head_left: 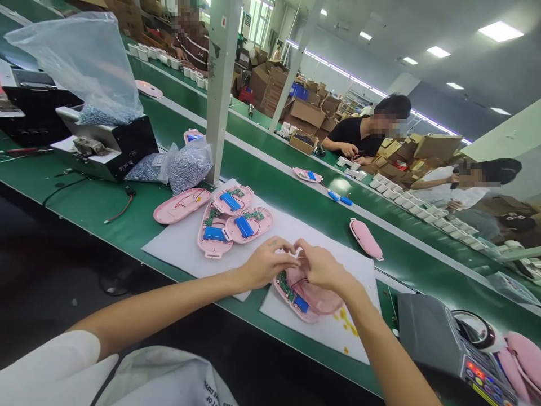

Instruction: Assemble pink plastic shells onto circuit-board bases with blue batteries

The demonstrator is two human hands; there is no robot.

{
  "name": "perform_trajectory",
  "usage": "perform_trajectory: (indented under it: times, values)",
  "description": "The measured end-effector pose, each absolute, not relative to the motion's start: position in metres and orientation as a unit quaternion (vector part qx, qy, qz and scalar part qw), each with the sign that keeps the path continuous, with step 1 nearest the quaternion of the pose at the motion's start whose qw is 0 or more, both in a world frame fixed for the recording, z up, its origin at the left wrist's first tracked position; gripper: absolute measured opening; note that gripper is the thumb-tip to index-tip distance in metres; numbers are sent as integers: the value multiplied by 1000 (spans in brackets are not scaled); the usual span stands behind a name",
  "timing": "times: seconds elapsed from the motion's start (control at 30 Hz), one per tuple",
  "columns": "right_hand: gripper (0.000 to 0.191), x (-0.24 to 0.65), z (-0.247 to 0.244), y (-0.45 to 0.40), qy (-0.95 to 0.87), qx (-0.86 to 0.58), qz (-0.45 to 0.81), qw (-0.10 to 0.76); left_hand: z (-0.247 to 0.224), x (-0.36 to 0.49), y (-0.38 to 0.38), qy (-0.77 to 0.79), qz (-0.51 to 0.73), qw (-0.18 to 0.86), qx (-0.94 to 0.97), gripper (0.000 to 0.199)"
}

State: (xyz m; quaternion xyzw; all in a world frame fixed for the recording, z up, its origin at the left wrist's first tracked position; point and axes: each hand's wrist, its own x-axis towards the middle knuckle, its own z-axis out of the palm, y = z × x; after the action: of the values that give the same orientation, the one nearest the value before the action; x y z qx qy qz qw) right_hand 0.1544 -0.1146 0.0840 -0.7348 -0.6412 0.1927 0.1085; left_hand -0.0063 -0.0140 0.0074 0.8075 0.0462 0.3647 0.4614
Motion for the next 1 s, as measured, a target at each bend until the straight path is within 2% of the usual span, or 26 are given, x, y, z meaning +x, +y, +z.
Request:
perform_trajectory:
  times: [0.07,0.13,0.27,0.4,0.53,0.6,0.7,0.77,0.9,1.0]
  values:
    - [36,149,75,-106,-614,-723,240,206,3,-2,-14,40,375,411,830,21]
    - [30,149,65,-106,-543,-745,245,299,-5,2,-16,56,363,432,824,19]
    - [34,153,53,-116,-487,-734,266,392,-20,6,-18,82,316,477,816,14]
    - [42,149,55,-117,-521,-711,288,374,-18,7,-15,115,327,538,769,9]
    - [36,147,56,-114,-519,-732,228,379,-13,8,-9,188,282,671,660,45]
    - [34,147,54,-114,-526,-752,191,347,-13,8,-9,213,270,694,632,46]
    - [29,147,51,-112,-513,-811,128,252,-11,8,-9,212,261,699,631,44]
    - [20,143,52,-109,-513,-820,110,229,-7,7,-10,225,258,697,630,48]
    - [18,132,58,-103,-528,-805,105,249,5,6,-7,214,201,675,677,55]
    - [26,142,62,-123,-539,-787,66,293,8,13,3,185,160,578,778,59]
